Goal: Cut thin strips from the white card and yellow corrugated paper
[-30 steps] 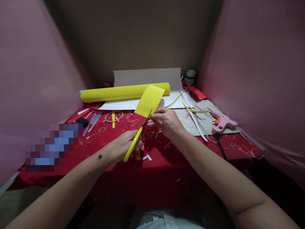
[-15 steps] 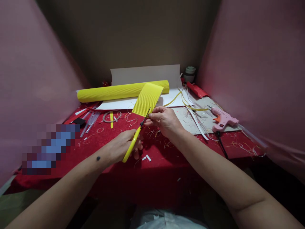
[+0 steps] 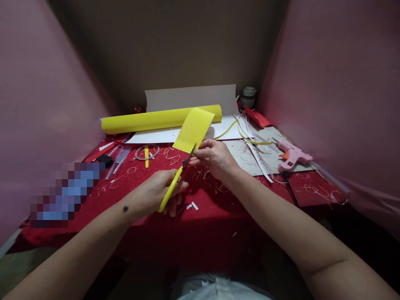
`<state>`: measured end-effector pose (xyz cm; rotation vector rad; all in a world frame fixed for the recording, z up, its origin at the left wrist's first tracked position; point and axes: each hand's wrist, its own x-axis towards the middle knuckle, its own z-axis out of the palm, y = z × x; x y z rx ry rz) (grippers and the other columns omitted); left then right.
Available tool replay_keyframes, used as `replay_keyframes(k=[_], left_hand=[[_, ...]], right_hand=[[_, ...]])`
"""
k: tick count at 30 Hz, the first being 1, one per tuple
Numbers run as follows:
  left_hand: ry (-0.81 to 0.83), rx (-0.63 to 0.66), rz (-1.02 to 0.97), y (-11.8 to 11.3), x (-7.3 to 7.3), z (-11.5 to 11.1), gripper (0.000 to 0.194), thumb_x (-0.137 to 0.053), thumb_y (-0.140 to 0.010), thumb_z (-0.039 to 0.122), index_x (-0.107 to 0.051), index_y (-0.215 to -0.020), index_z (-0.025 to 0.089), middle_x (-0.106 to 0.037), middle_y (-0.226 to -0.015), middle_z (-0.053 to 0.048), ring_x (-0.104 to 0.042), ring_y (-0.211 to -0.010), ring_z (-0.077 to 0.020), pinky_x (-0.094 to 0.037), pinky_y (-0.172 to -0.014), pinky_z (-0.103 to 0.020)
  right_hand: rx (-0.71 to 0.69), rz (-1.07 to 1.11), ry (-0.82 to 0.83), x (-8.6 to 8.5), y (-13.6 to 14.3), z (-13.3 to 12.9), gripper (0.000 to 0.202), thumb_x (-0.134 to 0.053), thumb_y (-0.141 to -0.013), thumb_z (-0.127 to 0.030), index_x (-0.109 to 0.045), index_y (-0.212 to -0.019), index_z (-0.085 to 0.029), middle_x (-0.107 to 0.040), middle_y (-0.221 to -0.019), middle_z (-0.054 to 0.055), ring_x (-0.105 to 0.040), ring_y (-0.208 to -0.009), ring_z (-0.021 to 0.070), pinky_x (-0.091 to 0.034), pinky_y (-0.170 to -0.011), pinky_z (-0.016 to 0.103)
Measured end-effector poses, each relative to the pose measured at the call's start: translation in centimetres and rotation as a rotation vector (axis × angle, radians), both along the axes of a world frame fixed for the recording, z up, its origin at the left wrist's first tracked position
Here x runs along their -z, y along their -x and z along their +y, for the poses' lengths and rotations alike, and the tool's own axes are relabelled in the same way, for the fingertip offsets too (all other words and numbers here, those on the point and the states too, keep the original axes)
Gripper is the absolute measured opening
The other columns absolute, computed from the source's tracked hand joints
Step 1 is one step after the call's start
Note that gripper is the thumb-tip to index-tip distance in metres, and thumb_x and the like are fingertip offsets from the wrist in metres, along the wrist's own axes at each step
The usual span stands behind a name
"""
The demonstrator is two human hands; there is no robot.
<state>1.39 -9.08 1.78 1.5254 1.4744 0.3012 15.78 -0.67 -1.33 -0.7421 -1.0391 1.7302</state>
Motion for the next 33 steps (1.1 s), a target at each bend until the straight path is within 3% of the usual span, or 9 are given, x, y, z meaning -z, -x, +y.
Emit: replay_keyframes(k=[7,17,23,27,33], left_hand=[[-0.008,-0.010,-0.089,0.4,0.6,-0.7,0.033,-0.043,-0.081,0.044,-0.044,-0.061,0.017,-0.052,-0.040,0.001,-0.049,-0.034,-0.0103,-0.032,-0.035,-0.021],[0.044,-0.043,-0.102,-0.8,-0.2,-0.4,0.022,-0.044,-0.076,0.037,-0.041,-0.066,0.018,-0.053,-0.045,0.002,-0.051,-0.038,-0.0112,-0.032,-0.036,-0.020],[-0.009,-0.016,-0.016,-0.3,0.7,-0.2,0.029,-0.042,-0.079,0.043,-0.041,-0.065,0.018,-0.055,-0.042,0.000,-0.050,-0.034,-0.0119,-0.034,-0.035,-0.022],[-0.020,0.008,-0.077,0.0,1.1,-0.5,0.032,-0.041,-0.080,0.046,-0.041,-0.062,0.019,-0.052,-0.037,0.001,-0.048,-0.032,-0.0113,-0.031,-0.034,-0.021],[-0.050,0.033,-0.106,0.1,0.9,-1.0,0.035,-0.038,-0.082,0.045,-0.043,-0.061,0.018,-0.051,-0.037,0.000,-0.050,-0.036,-0.0117,-0.034,-0.038,-0.022]], right_hand=[[0.021,-0.111,-0.040,-0.3,-0.6,0.6,0.004,-0.055,-0.066,-0.015,-0.050,-0.066,-0.014,-0.059,-0.058,0.005,-0.054,-0.046,0.0114,-0.040,-0.039,0.023],[0.002,-0.105,-0.032,-0.6,-0.3,-0.5,0.010,-0.055,-0.067,-0.014,-0.047,-0.063,-0.016,-0.054,-0.048,0.000,-0.054,-0.041,0.0107,-0.046,-0.043,0.023],[-0.013,-0.097,-0.066,0.0,-0.3,-0.4,0.008,-0.057,-0.067,-0.018,-0.049,-0.065,-0.016,-0.057,-0.053,0.002,-0.057,-0.046,0.0121,-0.049,-0.048,0.026],[-0.058,-0.091,-0.060,0.1,-0.4,-0.1,0.005,-0.057,-0.065,-0.017,-0.052,-0.065,-0.015,-0.058,-0.054,0.003,-0.056,-0.047,0.0120,-0.048,-0.046,0.025],[0.014,-0.137,-0.051,-0.4,-0.7,0.2,0.005,-0.051,-0.066,-0.016,-0.052,-0.062,-0.014,-0.060,-0.057,0.005,-0.054,-0.046,0.0099,-0.041,-0.038,0.020]])
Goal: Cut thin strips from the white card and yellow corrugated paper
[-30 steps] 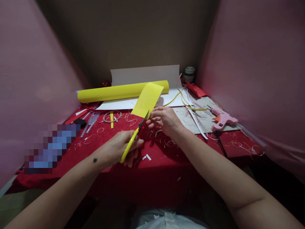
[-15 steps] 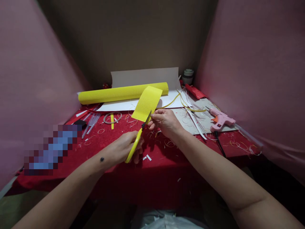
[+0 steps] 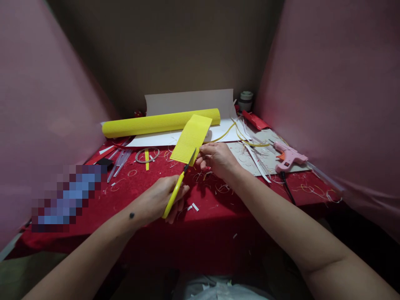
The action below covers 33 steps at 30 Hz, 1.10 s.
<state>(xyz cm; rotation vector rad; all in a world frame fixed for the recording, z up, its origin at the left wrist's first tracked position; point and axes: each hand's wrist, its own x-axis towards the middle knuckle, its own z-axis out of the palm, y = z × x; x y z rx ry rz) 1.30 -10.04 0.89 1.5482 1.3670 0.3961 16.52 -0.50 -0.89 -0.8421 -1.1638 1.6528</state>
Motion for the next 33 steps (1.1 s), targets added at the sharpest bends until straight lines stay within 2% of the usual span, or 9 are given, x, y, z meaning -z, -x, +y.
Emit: replay_keyframes(k=[8,13,17,24,27,33], left_hand=[[0.109,-0.087,-0.058,-0.5,-0.4,0.5,0.027,-0.044,-0.077,0.042,-0.042,-0.066,0.018,-0.055,-0.051,0.002,-0.048,-0.035,-0.0094,-0.032,-0.035,-0.021],[0.101,-0.063,-0.039,-1.0,-0.5,1.1,0.030,-0.047,-0.075,0.045,-0.043,-0.063,0.017,-0.052,-0.042,0.001,-0.048,-0.035,-0.0104,-0.031,-0.036,-0.021],[0.062,-0.047,0.014,-0.9,0.0,1.1,0.034,-0.043,-0.078,0.047,-0.046,-0.064,0.017,-0.054,-0.041,-0.001,-0.047,-0.034,-0.0111,-0.033,-0.036,-0.023],[-0.018,-0.027,-0.044,-0.2,0.8,0.6,0.038,-0.042,-0.080,0.048,-0.045,-0.056,0.018,-0.050,-0.035,-0.001,-0.047,-0.034,-0.0107,-0.036,-0.040,-0.024],[0.003,-0.037,-0.041,-0.2,0.7,0.3,0.036,-0.042,-0.080,0.048,-0.045,-0.060,0.018,-0.050,-0.037,0.000,-0.046,-0.034,-0.0105,-0.033,-0.037,-0.022],[0.080,-0.073,-0.043,-1.1,0.0,0.7,0.030,-0.039,-0.082,0.038,-0.044,-0.063,0.016,-0.052,-0.040,0.000,-0.045,-0.033,-0.0089,-0.030,-0.035,-0.020]], right_hand=[[-0.044,0.043,0.002,0.1,0.2,-0.1,0.006,-0.054,-0.067,-0.016,-0.048,-0.064,-0.016,-0.056,-0.049,0.001,-0.055,-0.042,0.0105,-0.045,-0.041,0.021],[-0.071,0.058,-0.018,0.3,0.2,-0.4,0.007,-0.055,-0.069,-0.017,-0.048,-0.067,-0.016,-0.059,-0.052,0.002,-0.057,-0.044,0.0117,-0.047,-0.043,0.023],[-0.071,0.068,-0.020,0.7,0.1,-0.4,0.006,-0.055,-0.069,-0.018,-0.050,-0.068,-0.015,-0.060,-0.053,0.003,-0.056,-0.044,0.0116,-0.048,-0.044,0.024],[-0.038,0.061,-0.005,0.8,0.1,0.3,0.005,-0.055,-0.067,-0.019,-0.054,-0.065,-0.014,-0.060,-0.056,0.004,-0.054,-0.045,0.0104,-0.041,-0.039,0.022],[-0.016,0.032,-0.011,0.6,0.2,0.5,0.006,-0.052,-0.068,-0.019,-0.054,-0.065,-0.015,-0.059,-0.054,0.004,-0.051,-0.043,0.0096,-0.037,-0.037,0.021],[-0.039,0.083,-0.038,0.6,0.2,0.0,0.003,-0.051,-0.068,-0.017,-0.050,-0.065,-0.016,-0.058,-0.048,0.002,-0.051,-0.037,0.0097,-0.039,-0.036,0.021]])
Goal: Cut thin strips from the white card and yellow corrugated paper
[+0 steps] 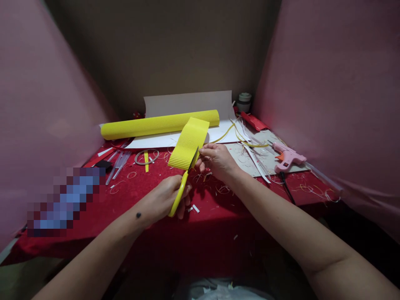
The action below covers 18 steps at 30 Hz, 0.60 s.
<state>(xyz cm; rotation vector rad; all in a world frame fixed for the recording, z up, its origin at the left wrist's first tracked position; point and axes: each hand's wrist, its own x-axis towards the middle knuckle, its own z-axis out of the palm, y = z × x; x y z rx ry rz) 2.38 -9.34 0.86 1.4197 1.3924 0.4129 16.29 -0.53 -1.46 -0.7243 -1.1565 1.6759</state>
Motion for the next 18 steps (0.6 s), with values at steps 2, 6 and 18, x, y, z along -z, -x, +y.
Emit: replay_keyframes(k=[2,6,18], left_hand=[[0.003,-0.015,-0.003,-0.3,-0.1,0.4,0.027,-0.040,-0.081,0.034,-0.045,-0.063,0.015,-0.054,-0.042,-0.001,-0.047,-0.035,-0.0090,-0.030,-0.036,-0.019],[-0.018,0.003,0.008,-0.4,0.2,0.8,0.029,-0.041,-0.081,0.036,-0.048,-0.064,0.014,-0.055,-0.043,-0.002,-0.048,-0.035,-0.0097,-0.033,-0.035,-0.019],[-0.057,0.011,0.034,0.2,0.9,-0.1,0.041,-0.040,-0.082,0.043,-0.050,-0.055,0.014,-0.051,-0.036,-0.002,-0.044,-0.030,-0.0090,-0.033,-0.034,-0.020]], right_hand=[[-0.017,0.025,-0.014,0.2,0.0,-0.1,0.004,-0.052,-0.069,-0.017,-0.049,-0.066,-0.016,-0.059,-0.049,0.002,-0.052,-0.037,0.0096,-0.040,-0.036,0.020],[-0.024,0.048,-0.002,0.6,0.1,0.1,0.006,-0.053,-0.069,-0.015,-0.047,-0.067,-0.016,-0.058,-0.047,0.001,-0.053,-0.037,0.0104,-0.041,-0.035,0.020],[0.003,-0.014,0.047,0.3,0.5,0.8,0.010,-0.046,-0.072,-0.014,-0.052,-0.064,-0.013,-0.057,-0.046,0.003,-0.047,-0.032,0.0088,-0.035,-0.029,0.019]])
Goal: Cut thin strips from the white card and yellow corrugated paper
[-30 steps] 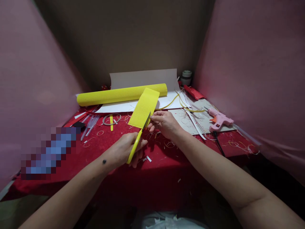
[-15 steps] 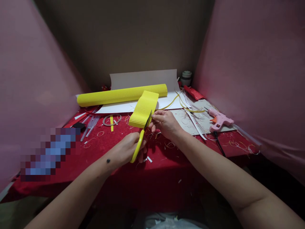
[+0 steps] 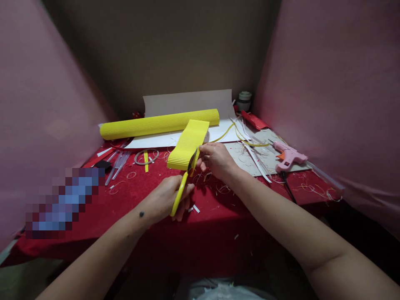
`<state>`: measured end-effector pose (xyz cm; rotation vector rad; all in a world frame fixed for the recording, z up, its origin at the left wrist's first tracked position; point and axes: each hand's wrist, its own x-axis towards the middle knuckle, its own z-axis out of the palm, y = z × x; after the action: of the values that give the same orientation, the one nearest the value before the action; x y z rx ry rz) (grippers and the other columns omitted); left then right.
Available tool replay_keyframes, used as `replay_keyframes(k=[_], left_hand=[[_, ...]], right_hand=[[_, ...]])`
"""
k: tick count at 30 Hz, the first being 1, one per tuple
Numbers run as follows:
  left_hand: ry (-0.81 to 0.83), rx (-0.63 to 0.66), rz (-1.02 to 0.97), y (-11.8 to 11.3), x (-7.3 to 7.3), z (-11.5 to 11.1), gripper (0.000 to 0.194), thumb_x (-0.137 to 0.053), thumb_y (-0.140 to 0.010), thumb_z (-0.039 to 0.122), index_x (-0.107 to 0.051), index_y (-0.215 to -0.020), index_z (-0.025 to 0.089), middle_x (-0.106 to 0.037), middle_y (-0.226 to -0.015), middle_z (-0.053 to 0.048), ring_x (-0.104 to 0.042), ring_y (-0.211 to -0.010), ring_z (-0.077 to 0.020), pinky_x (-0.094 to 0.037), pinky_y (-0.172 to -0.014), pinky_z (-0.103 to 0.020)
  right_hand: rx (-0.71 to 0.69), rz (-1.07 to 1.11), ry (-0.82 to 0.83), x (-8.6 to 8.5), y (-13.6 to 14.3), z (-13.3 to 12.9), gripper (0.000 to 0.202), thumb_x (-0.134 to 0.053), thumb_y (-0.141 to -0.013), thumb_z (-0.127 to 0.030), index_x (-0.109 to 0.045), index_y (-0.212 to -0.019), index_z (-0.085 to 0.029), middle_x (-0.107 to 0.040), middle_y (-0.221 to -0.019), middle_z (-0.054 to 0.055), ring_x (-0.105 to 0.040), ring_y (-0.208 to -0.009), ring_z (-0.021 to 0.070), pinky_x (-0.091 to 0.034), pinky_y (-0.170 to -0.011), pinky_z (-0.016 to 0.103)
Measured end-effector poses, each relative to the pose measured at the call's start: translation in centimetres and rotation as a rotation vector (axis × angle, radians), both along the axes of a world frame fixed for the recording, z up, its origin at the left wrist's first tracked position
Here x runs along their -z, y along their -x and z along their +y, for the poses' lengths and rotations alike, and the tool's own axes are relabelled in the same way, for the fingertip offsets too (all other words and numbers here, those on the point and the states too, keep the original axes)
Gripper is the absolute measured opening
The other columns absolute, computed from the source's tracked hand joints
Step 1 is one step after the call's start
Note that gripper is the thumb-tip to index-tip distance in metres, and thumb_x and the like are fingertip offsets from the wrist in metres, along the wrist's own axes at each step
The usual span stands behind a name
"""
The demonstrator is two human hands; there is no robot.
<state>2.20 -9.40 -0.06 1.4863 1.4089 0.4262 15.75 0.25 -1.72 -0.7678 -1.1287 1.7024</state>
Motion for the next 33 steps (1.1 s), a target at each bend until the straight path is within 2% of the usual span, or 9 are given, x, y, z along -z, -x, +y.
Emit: replay_keyframes(k=[8,15,19,23,30,33], left_hand=[[0.105,-0.054,-0.086,-1.0,-0.7,1.2,0.027,-0.043,-0.080,0.028,-0.049,-0.057,0.014,-0.055,-0.040,-0.003,-0.049,-0.033,-0.0102,-0.031,-0.033,-0.018],[0.058,0.001,-0.015,-1.0,0.0,1.3,0.039,-0.041,-0.083,0.034,-0.050,-0.051,0.014,-0.053,-0.036,-0.004,-0.044,-0.027,-0.0094,-0.032,-0.031,-0.020],[0.050,-0.019,-0.001,-0.8,0.4,0.9,0.043,-0.040,-0.083,0.038,-0.049,-0.048,0.015,-0.050,-0.033,-0.002,-0.045,-0.027,-0.0107,-0.031,-0.030,-0.020],[0.041,-0.006,-0.018,-0.8,0.4,0.4,0.045,-0.039,-0.083,0.041,-0.051,-0.049,0.014,-0.050,-0.033,-0.002,-0.044,-0.027,-0.0097,-0.031,-0.032,-0.019],[0.120,-0.086,-0.068,-1.3,-0.3,0.8,0.032,-0.043,-0.081,0.035,-0.048,-0.056,0.014,-0.053,-0.038,-0.002,-0.046,-0.030,-0.0096,-0.032,-0.033,-0.019],[0.103,-0.060,-0.103,-1.5,-0.2,1.2,0.029,-0.044,-0.080,0.034,-0.048,-0.060,0.014,-0.056,-0.041,-0.002,-0.047,-0.031,-0.0095,-0.034,-0.033,-0.019]], right_hand=[[0.009,-0.003,-0.071,0.7,0.1,-0.1,0.009,-0.047,-0.075,-0.014,-0.046,-0.066,-0.017,-0.056,-0.042,0.000,-0.043,-0.027,0.0081,-0.031,-0.028,0.018],[0.011,0.002,-0.058,0.9,0.0,-0.3,0.008,-0.048,-0.073,-0.014,-0.046,-0.066,-0.017,-0.056,-0.041,-0.001,-0.043,-0.025,0.0089,-0.031,-0.027,0.019],[0.018,-0.007,-0.017,0.6,0.1,-0.1,0.007,-0.049,-0.071,-0.012,-0.047,-0.065,-0.016,-0.054,-0.041,-0.001,-0.047,-0.030,0.0093,-0.034,-0.029,0.018],[0.053,-0.019,-0.020,0.3,0.1,0.4,0.010,-0.047,-0.073,-0.013,-0.047,-0.063,-0.016,-0.055,-0.043,0.000,-0.042,-0.028,0.0072,-0.029,-0.027,0.017],[0.055,-0.009,-0.051,0.7,0.2,0.0,0.011,-0.045,-0.074,-0.012,-0.043,-0.066,-0.018,-0.054,-0.039,-0.002,-0.040,-0.025,0.0078,-0.028,-0.026,0.018],[0.066,-0.002,-0.068,0.8,0.2,-0.3,0.010,-0.044,-0.076,-0.013,-0.042,-0.068,-0.019,-0.054,-0.038,-0.003,-0.038,-0.023,0.0079,-0.026,-0.025,0.018]])
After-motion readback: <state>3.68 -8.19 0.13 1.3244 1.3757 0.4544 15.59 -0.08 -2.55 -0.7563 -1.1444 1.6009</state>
